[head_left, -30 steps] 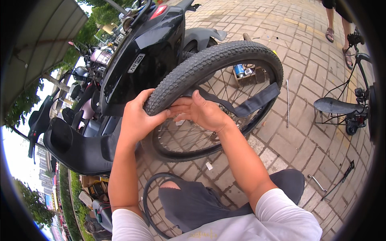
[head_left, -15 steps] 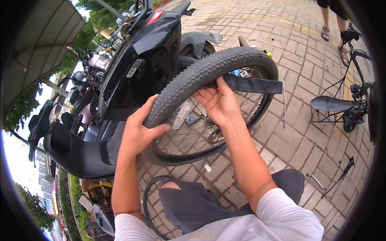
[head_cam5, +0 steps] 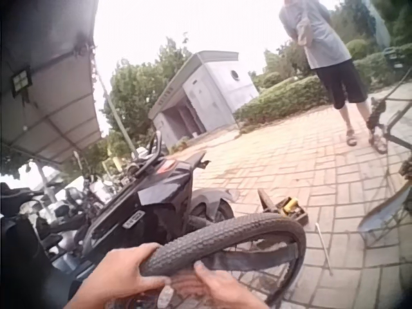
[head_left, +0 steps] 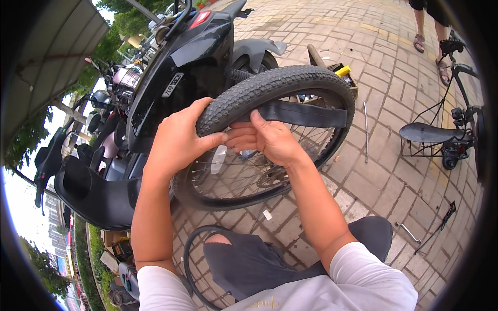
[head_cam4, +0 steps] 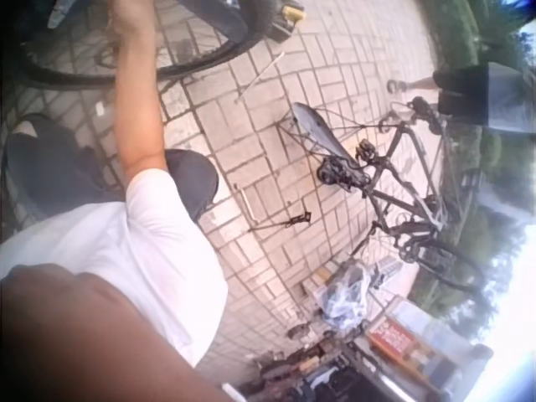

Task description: The person installs a new inner tube into a bicycle tire, seats the tire bead onto the rim, and inflates the tire using a floor pump. The person handles the tire, inner tube, and pump throughout the process.

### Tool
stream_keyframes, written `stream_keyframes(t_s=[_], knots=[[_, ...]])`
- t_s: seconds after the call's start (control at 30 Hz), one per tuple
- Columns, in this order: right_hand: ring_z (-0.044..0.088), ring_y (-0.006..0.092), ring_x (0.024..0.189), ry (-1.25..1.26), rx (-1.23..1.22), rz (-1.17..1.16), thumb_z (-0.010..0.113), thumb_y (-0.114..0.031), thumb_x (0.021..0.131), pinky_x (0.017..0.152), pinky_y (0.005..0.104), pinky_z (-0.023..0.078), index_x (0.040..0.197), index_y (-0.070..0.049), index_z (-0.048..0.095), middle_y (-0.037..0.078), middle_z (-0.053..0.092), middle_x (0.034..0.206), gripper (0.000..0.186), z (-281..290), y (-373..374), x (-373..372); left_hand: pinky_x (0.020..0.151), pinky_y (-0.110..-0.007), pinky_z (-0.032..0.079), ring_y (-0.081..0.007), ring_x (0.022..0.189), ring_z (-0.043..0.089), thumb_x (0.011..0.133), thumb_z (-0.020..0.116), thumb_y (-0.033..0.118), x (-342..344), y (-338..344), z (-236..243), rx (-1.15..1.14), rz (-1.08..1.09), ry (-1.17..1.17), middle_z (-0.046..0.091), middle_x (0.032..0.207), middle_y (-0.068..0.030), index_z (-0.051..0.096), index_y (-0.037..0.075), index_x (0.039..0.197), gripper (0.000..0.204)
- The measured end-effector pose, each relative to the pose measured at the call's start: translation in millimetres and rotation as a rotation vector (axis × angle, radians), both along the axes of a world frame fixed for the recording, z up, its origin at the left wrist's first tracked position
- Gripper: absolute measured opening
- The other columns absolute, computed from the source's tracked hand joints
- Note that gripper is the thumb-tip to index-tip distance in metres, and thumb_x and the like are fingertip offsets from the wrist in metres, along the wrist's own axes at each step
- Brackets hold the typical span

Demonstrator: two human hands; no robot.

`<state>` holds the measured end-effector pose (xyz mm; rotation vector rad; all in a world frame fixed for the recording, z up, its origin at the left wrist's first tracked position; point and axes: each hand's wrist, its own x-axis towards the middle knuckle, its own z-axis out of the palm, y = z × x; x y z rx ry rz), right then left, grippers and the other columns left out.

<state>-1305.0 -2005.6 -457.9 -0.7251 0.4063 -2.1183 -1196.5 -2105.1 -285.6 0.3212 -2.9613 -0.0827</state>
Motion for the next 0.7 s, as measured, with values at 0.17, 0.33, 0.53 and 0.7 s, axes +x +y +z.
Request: stream_keyframes(t_s=[0.17, 0.33, 0.53, 0.7], knots=[[0.069, 0.0228, 0.08, -0.323, -0.106, -0.331, 0.064, -0.032, 0.094, 0.068, 0.0343, 0.059, 0.106, 0.001, 0.062, 0.014, 0.069, 0.09, 0.035, -14, 8, -17, 0.085, -0.033, 0.049, -0.0247, 0.09, 0.066, 0.07, 0.081, 0.016, 5, -15, -1, 0.13, 0.055, 0.032, 0.068, 0.098, -0.0156, 0.055, -0.002, 0.124, 0.063], [0.067, 0.0234, 0.079, -0.729, 0.0, -0.231, 0.062, -0.017, 0.092, 0.074, 0.0396, 0.058, 0.103, -0.002, 0.061, 0.011, 0.067, 0.09, 0.018, -15, -2, -26, 0.096, -0.032, 0.043, -0.0224, 0.107, 0.058, 0.07, 0.083, 0.02, 16, -24, -16, 0.282, -0.094, 0.143, 0.06, 0.118, -0.0138, 0.053, -0.004, 0.128, 0.069], [0.065, 0.0246, 0.092, -0.708, 0.063, -0.252, 0.061, -0.018, 0.093, 0.084, 0.0423, 0.055, 0.105, -0.001, 0.06, 0.012, 0.066, 0.097, 0.021, -2, 4, -26, 0.103, -0.033, 0.038, -0.0238, 0.12, 0.052, 0.069, 0.084, 0.025, 32, -35, -32, 0.214, -0.199, 0.195, 0.056, 0.127, -0.0129, 0.052, -0.004, 0.13, 0.075], [0.053, 0.0323, 0.12, -0.782, -0.447, 0.137, 0.043, -0.041, 0.1, 0.104, 0.05, 0.041, 0.124, -0.003, 0.055, 0.014, 0.061, 0.123, 0.046, 10, 0, -5, 0.102, -0.033, 0.039, -0.0239, 0.119, 0.053, 0.068, 0.085, 0.03, 40, -30, -24, 0.32, -0.119, 0.143, 0.056, 0.127, -0.0128, 0.051, -0.003, 0.132, 0.08]])
